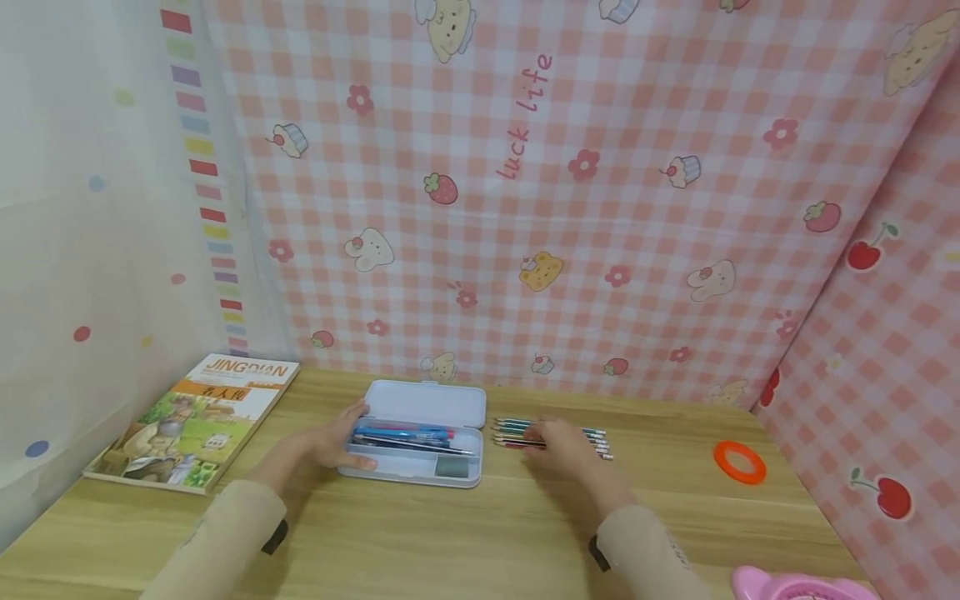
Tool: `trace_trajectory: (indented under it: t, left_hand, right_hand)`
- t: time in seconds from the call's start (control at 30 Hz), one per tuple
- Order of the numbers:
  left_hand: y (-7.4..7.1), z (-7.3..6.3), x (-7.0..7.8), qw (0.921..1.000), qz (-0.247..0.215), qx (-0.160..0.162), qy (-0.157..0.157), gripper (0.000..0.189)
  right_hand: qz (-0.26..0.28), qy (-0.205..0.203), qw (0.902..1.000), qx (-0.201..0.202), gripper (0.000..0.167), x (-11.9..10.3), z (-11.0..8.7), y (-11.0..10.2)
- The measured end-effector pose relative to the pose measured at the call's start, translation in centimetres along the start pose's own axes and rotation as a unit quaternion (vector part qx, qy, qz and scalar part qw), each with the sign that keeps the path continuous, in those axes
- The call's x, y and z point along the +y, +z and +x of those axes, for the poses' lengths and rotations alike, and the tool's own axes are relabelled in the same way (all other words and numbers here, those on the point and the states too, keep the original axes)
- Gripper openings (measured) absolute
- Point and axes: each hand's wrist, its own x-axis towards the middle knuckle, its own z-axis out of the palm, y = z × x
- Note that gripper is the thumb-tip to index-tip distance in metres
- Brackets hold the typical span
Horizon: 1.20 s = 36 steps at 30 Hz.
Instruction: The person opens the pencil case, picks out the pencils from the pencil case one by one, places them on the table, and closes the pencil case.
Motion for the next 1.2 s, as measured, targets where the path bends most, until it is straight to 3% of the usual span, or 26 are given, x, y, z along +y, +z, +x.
trace_trajectory:
  t: [0.17,0.37,0.63,0.73,1.07,1.2]
  left_hand:
    - [0.2,-0.2,-0.1,1.0000,-0.004,0.003,0.004,0.106]
    - [0.4,-0.2,-0.3,1.0000,-0.004,0.000,0.002,0.107]
    - [0.5,-0.2,-0.1,1.0000,-0.004,-0.004,-0.003,0.106]
    - [0.4,0.0,0.0,1.0000,-0.005,-0.004,-0.004,0.105]
    - [0.3,0.2,-0.2,1.0000,-0.008,-0.001,-0.001,0.107]
    - [0.2,0.1,-0.2,1.0000,-0.008,0.000,0.004,0.107]
  right_hand:
    - [0.025,-0.022,0.9994,0.007,0.021,-3.0,2.1,1.1]
    - [0.042,-0.032,0.9983,-0.024,0.017,-6.1,4.6,2.1]
    - [0.050,-0.027,0.9941,-0.092,0.011,-7.8,6.0,3.0]
    - [0.047,-0.021,0.9938,-0.098,0.011,-7.9,6.0,3.3]
    - [-0.062,-0.057,0.9926,-0.088,0.013,-8.3,6.3,3.8]
    - [-0.073,-0.057,0.9923,-0.082,0.015,-8.4,6.2,3.5]
